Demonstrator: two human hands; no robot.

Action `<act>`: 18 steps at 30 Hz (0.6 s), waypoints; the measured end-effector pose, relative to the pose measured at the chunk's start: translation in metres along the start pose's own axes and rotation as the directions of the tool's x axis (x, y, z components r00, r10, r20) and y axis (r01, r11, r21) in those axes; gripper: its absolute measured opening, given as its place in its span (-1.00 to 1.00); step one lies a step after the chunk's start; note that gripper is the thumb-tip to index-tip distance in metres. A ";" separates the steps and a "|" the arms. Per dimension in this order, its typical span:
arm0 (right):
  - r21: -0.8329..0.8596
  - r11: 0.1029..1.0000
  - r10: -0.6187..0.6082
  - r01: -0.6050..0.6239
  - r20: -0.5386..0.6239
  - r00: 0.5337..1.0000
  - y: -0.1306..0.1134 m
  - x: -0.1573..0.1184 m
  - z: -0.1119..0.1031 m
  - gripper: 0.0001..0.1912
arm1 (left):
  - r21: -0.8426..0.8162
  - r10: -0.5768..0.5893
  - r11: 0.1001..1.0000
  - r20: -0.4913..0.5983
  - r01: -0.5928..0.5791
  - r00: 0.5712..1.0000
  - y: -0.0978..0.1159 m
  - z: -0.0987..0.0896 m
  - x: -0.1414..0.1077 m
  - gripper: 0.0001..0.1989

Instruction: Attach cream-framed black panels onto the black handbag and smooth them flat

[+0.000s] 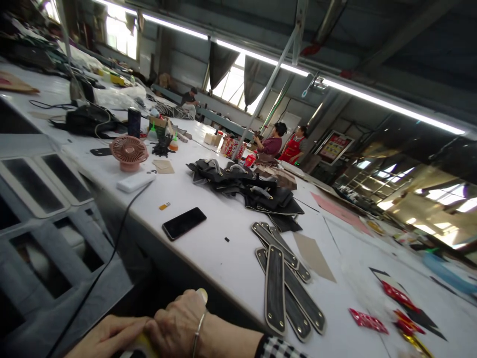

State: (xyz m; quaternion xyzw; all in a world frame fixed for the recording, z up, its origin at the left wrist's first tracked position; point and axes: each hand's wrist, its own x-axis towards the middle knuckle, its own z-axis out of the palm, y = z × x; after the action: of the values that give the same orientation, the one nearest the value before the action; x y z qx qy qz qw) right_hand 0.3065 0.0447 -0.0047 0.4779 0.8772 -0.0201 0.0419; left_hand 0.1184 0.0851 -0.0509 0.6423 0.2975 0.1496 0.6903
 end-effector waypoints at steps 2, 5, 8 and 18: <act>-0.005 1.000 -0.030 0.030 -0.010 1.000 0.002 -0.002 0.003 -0.59 | -0.057 0.006 0.998 0.048 -0.003 0.999 -0.008 -0.001 0.006 -0.47; 0.001 0.998 -0.061 0.061 -0.010 0.998 0.005 -0.002 0.008 -0.59 | -0.113 0.008 0.994 0.091 0.002 0.996 -0.016 -0.003 0.011 -0.48; 0.011 0.998 -0.062 0.062 -0.001 0.998 0.006 -0.001 0.008 -0.59 | -0.110 0.011 0.994 0.124 0.003 0.992 -0.015 -0.004 0.012 -0.49; 0.166 0.822 0.552 -0.545 0.004 0.834 0.022 -0.074 -0.033 -0.55 | 0.078 0.031 0.996 0.025 -0.033 0.999 0.003 0.002 0.012 -0.61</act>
State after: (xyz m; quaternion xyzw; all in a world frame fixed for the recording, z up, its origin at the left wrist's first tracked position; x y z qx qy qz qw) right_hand 0.3630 -0.0028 0.0353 0.7121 0.6988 -0.0668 -0.0121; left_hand 0.1294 0.0907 -0.0508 0.6754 0.2847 0.1410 0.6655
